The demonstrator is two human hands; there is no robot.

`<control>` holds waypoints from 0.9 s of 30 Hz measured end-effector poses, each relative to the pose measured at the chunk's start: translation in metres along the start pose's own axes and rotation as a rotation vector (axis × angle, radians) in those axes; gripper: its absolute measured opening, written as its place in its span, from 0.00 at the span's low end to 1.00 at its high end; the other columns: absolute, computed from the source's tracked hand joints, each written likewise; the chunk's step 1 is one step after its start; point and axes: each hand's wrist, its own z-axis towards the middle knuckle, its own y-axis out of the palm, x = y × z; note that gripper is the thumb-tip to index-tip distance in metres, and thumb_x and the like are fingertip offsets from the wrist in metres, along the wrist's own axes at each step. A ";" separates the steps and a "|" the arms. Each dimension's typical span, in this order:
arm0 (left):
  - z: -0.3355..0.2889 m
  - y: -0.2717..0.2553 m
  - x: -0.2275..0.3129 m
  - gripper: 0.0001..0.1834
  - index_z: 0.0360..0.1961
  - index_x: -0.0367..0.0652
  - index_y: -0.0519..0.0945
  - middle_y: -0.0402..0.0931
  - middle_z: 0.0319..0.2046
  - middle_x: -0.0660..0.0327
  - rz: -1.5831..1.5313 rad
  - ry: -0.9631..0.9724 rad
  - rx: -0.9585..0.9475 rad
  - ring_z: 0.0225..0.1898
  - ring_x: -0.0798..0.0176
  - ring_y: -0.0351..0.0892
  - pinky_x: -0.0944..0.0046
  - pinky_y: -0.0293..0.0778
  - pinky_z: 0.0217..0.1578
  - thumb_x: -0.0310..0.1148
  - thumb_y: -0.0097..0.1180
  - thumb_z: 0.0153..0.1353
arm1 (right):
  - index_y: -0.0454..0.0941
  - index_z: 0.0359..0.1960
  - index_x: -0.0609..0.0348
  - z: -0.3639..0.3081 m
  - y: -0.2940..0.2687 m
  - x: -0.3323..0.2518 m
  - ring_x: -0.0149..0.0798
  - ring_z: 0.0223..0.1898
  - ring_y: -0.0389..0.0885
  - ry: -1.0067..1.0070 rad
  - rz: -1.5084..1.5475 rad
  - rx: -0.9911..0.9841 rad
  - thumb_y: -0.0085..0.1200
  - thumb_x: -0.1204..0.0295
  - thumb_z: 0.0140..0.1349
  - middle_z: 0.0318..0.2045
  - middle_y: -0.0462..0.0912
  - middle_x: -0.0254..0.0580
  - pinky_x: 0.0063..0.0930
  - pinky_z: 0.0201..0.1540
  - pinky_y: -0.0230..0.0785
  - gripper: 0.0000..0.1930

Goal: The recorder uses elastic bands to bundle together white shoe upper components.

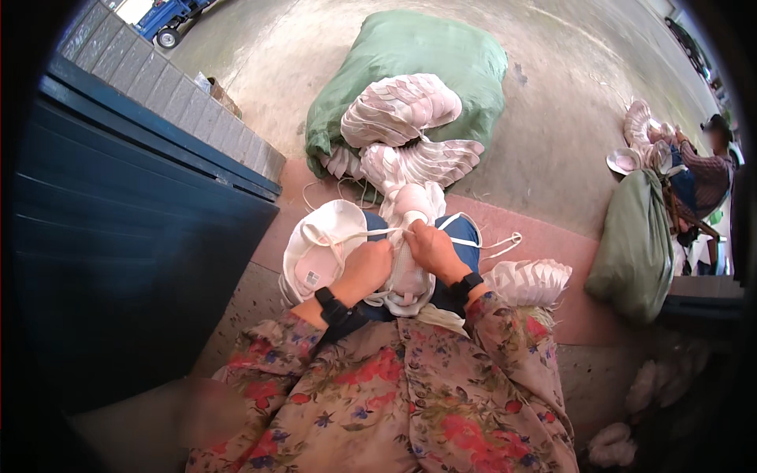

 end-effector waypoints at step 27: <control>0.026 0.009 -0.005 0.08 0.18 0.40 0.75 0.74 0.19 0.53 0.293 0.210 0.102 0.26 0.52 0.75 0.54 0.68 0.25 0.33 0.52 0.48 | 0.69 0.28 0.68 -0.023 -0.025 -0.013 0.43 0.24 0.71 0.277 0.560 0.015 0.39 0.66 0.61 0.21 0.73 0.52 0.33 0.29 0.63 0.14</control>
